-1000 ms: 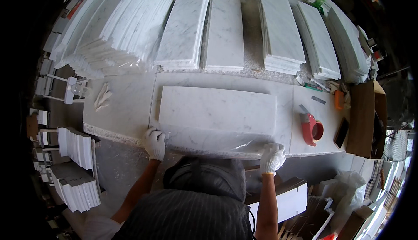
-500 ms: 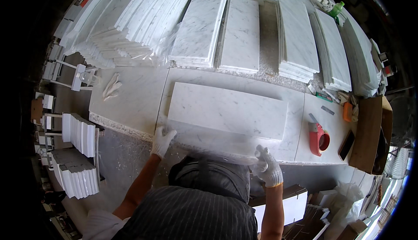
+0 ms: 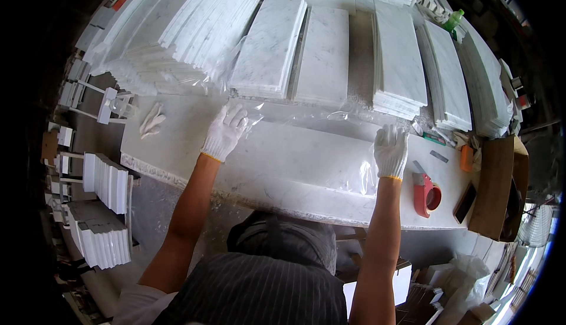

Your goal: The person wraps individual white rectangular tiles with clear plastic film on a workbench. They pick up tiles, place them on the film, fold the film over, and stack the wrapped tiles. The person also moves a stack of tiles to a nearby rack.

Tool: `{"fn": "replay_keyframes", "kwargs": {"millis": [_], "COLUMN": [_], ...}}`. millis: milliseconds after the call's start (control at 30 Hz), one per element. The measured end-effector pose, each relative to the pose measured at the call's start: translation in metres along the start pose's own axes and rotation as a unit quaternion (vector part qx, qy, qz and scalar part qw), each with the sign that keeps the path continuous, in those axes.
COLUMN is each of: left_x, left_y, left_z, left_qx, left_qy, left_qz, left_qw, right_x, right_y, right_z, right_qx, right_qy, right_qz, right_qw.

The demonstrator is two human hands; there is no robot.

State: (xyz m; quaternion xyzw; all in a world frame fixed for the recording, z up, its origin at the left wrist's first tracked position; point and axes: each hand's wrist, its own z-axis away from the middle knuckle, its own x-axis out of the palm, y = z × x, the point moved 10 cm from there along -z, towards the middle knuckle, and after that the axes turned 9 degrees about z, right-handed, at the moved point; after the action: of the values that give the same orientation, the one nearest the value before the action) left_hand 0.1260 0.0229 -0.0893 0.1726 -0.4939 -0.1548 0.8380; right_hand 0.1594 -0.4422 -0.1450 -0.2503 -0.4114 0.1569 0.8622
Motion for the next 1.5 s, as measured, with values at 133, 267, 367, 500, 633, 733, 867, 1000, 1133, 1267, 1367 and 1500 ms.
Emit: {"fn": "replay_keyframes", "kwargs": {"millis": [133,267,367,500,633,733,867,1000,1133,1267,1367,1500], "left_x": [-0.003,0.018,0.022,0.021,0.047,0.047,0.146,0.175,0.163,0.161,0.183,0.178], "left_y": [0.003,-0.062,-0.075,-0.047,-0.039,-0.054,-0.041,-0.007,0.001,0.02,0.033,0.062], "left_z": [0.043,0.082,0.056,0.011,-0.006,-0.042,-0.033,-0.085,-0.174,-0.23,-0.259,-0.282], "left_qx": [0.132,0.26,0.298,0.356,0.403,0.185,0.374,0.433,0.285,0.317,0.185,0.18], "left_qy": [-0.117,-0.256,-0.245,-0.175,-0.135,-0.12,-0.165,-0.071,-0.012,0.113,0.153,0.202], "left_qz": [-0.37,-0.784,-0.85,-0.862,-0.858,-0.924,-0.803,-0.793,-0.86,-0.887,-0.903,-0.871], "left_qw": [0.912,0.503,0.359,0.315,0.289,0.313,0.433,0.422,0.424,0.317,0.357,0.41], "right_x": [0.014,0.072,0.077,0.071,0.072,0.077,0.067,0.085,0.09,0.095,0.083,0.094], "right_y": [-0.013,0.1,0.121,0.072,0.046,0.045,0.043,0.037,0.035,0.032,0.032,0.032], "right_z": [0.055,0.174,0.158,0.097,0.065,0.054,0.024,0.023,0.024,0.024,0.011,0.016], "right_qx": [-0.206,-0.398,-0.401,-0.422,-0.403,-0.357,-0.319,-0.279,-0.31,-0.335,-0.266,-0.316], "right_qy": [-0.041,-0.295,-0.316,-0.173,-0.138,-0.114,-0.069,-0.07,-0.072,-0.065,-0.066,-0.053], "right_qz": [0.358,0.757,0.792,0.827,0.837,0.864,0.891,0.888,0.869,0.861,0.87,0.87], "right_qw": [0.91,0.427,0.333,0.33,0.345,0.337,0.314,0.358,0.38,0.378,0.409,0.374]}}
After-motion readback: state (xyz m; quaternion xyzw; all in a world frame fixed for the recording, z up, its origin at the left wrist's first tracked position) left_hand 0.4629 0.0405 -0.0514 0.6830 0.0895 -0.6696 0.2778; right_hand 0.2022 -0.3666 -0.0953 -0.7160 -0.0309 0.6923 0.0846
